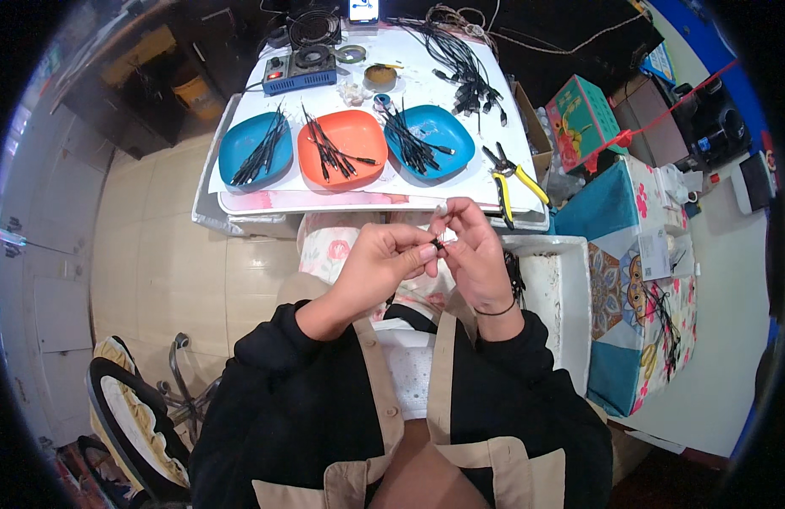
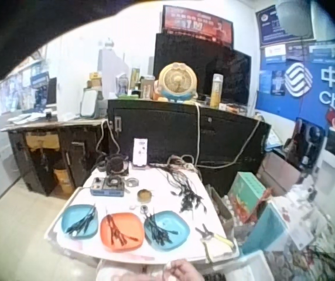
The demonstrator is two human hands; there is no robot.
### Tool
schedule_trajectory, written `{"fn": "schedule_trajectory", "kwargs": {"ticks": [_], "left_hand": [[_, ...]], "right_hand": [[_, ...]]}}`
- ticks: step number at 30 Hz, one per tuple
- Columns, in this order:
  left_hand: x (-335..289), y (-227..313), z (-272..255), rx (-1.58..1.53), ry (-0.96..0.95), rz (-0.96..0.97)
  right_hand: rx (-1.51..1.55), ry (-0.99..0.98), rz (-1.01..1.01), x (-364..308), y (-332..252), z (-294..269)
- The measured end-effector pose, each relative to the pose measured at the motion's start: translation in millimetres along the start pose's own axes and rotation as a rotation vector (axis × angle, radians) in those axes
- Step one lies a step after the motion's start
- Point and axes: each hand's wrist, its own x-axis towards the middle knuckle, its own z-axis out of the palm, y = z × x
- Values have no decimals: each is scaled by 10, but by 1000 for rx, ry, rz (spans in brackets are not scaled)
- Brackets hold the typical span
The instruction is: The person sits on the floor at a low table and repeatedly picks up black cables and small white components, attaching the components to the cable ends by hand. Finished assemblies are placed into a white bin beside the table.
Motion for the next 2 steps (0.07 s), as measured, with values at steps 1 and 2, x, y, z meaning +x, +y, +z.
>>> {"fn": "schedule_trajectory", "kwargs": {"ticks": [1,2], "left_hand": [[2,-26,-7,-50,-1,2],[13,-57,-18,-112,-5,1]], "right_hand": [[-32,1,-31,12,10,1],[-52,13,-24,7,26,3]]}}
